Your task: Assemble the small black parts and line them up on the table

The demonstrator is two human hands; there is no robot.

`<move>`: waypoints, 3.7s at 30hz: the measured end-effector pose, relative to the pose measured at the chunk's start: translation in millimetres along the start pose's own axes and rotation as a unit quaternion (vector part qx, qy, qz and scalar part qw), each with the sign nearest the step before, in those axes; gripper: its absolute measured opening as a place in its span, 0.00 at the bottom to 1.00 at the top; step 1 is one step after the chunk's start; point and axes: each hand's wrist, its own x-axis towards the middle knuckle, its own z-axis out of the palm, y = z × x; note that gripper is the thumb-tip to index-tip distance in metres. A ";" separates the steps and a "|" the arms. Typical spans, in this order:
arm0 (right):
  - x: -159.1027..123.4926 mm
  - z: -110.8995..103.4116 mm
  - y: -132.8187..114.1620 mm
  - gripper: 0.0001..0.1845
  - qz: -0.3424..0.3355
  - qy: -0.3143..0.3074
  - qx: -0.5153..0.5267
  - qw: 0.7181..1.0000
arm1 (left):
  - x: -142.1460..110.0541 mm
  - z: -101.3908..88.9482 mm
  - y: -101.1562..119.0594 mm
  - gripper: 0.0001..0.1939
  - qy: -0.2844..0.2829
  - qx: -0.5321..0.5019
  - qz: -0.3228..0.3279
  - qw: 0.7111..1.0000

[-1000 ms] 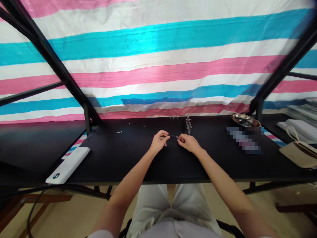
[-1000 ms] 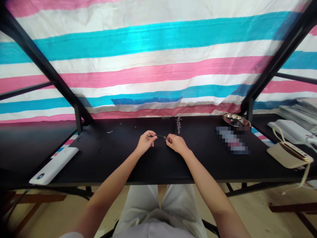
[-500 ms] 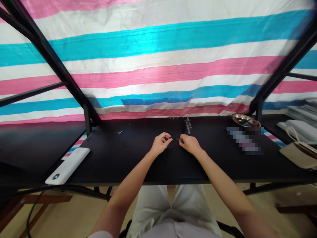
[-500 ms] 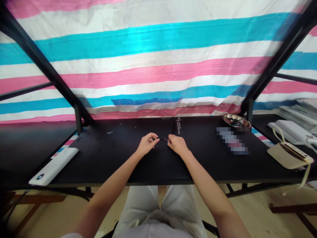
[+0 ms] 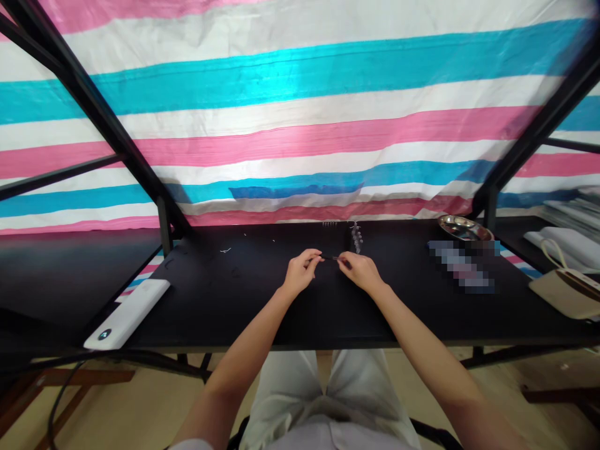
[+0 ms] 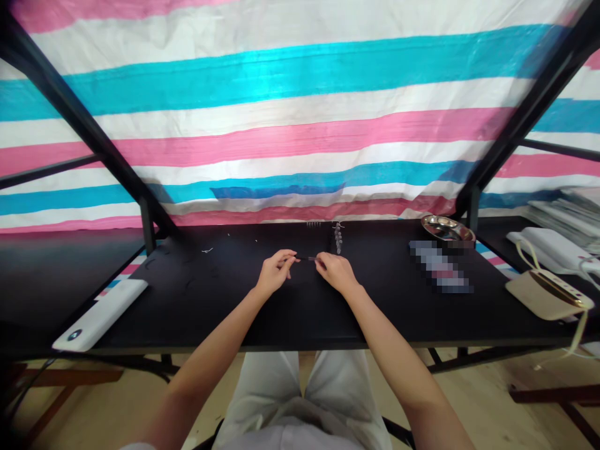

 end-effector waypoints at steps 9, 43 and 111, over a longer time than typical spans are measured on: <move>-1.0 -0.6 -1.0 0.10 -0.039 0.084 0.057 0.994 | -0.9 1.7 -3.3 0.14 0.010 0.003 0.002 1.000; -5.0 9.1 -21.8 0.15 -0.093 0.046 0.144 0.984 | -0.4 11.5 -1.7 0.17 -0.059 -0.103 -0.094 0.988; 1.6 18.3 54.1 0.15 0.324 -0.014 -0.035 0.945 | 62.7 64.2 -7.8 0.17 -0.156 0.405 0.103 0.895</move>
